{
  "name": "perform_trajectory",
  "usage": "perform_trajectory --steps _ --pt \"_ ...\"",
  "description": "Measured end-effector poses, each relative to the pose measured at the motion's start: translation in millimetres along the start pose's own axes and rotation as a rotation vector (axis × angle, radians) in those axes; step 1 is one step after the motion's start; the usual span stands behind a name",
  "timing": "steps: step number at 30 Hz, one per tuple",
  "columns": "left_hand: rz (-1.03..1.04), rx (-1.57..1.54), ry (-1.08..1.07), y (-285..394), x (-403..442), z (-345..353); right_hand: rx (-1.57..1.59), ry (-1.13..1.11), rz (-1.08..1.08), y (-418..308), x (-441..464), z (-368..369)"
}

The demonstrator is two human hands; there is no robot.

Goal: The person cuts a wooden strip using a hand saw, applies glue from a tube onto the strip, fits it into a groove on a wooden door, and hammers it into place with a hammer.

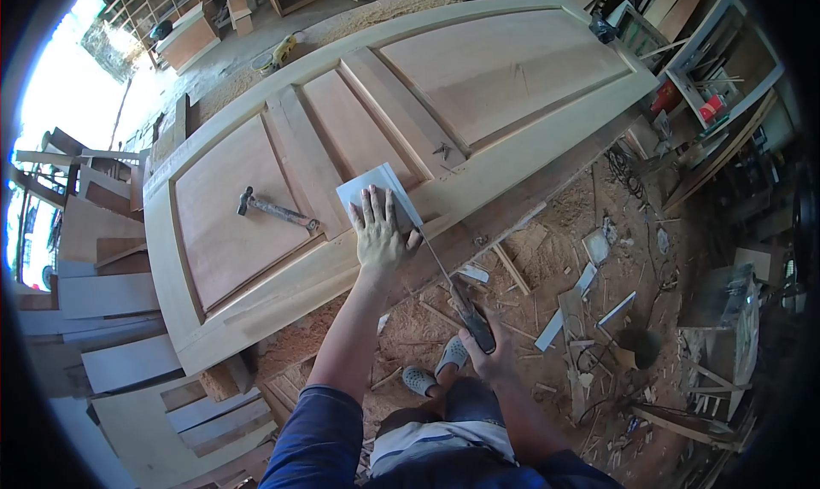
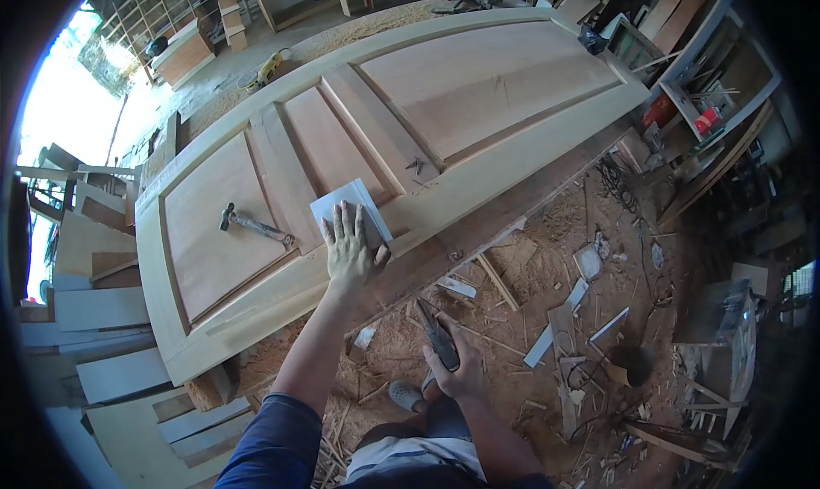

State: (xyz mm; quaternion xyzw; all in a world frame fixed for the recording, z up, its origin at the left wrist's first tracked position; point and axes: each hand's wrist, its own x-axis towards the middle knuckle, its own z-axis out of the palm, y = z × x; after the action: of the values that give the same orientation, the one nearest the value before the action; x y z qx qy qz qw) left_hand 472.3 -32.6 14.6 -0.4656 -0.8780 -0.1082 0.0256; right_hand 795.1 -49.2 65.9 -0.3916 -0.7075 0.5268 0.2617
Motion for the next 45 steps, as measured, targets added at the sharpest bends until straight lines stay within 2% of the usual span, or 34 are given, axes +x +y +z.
perform_trajectory --steps 5,8,11,14,16,19,22,23,24,26,27,30,34,40,45 --pt "-0.014 -0.012 -0.041 2.6 0.7 -9.4 0.011 -0.047 0.048 -7.1 14.2 -4.7" --pt "-0.017 -0.033 -0.044 0.9 1.2 -7.7 0.013 -0.01 -0.05 10.7 15.5 -3.4" --pt "0.001 -0.042 -0.038 -3.9 1.3 -6.0 0.173 -0.029 0.059 11.1 13.4 -11.0" --pt "0.032 -0.082 -0.071 -9.1 -0.2 -14.4 0.211 0.081 -0.168 0.8 19.4 -19.6" --pt "0.038 -0.095 -0.109 -7.6 -1.2 -23.9 0.249 0.11 -0.174 -12.7 27.1 -27.6" --pt "0.075 -0.191 -0.035 -12.4 -2.5 -21.2 0.174 0.136 -0.19 -9.5 34.3 -42.8" --pt "0.247 -0.309 -0.022 -28.9 -3.4 -8.9 0.137 0.138 -0.236 -10.5 35.6 -46.6" --pt "0.299 -0.365 0.133 -27.3 -9.2 -4.8 0.129 0.146 -0.24 -10.7 37.2 -45.4" --pt "0.299 -0.409 0.13 -28.1 -9.1 -8.9 0.122 0.154 -0.243 -10.7 38.7 -44.2" --pt "0.276 -0.507 0.123 -27.0 -18.0 -18.0 0.148 0.131 -0.117 -18.4 29.7 -46.4" --pt "0.253 -0.539 0.183 -22.4 -17.7 -39.6 0.157 0.122 -0.073 -20.1 27.3 -47.2" --pt "0.139 -0.507 0.204 -40.0 -16.0 -54.4 0.163 0.12 -0.05 -20.4 25.8 -37.0" --pt "0.065 -0.514 0.14 -62.6 -14.0 -55.5 0.135 0.094 -0.045 -28.5 30.1 -24.9" --pt "0.09 -0.536 0.174 -71.0 -16.6 -51.3 0.092 0.068 -0.063 -28.9 35.1 -13.1" --pt "0.0 -0.614 0.149 -71.4 -26.5 -46.9 0.069 0.05 -0.09 -27.9 36.7 -11.0"
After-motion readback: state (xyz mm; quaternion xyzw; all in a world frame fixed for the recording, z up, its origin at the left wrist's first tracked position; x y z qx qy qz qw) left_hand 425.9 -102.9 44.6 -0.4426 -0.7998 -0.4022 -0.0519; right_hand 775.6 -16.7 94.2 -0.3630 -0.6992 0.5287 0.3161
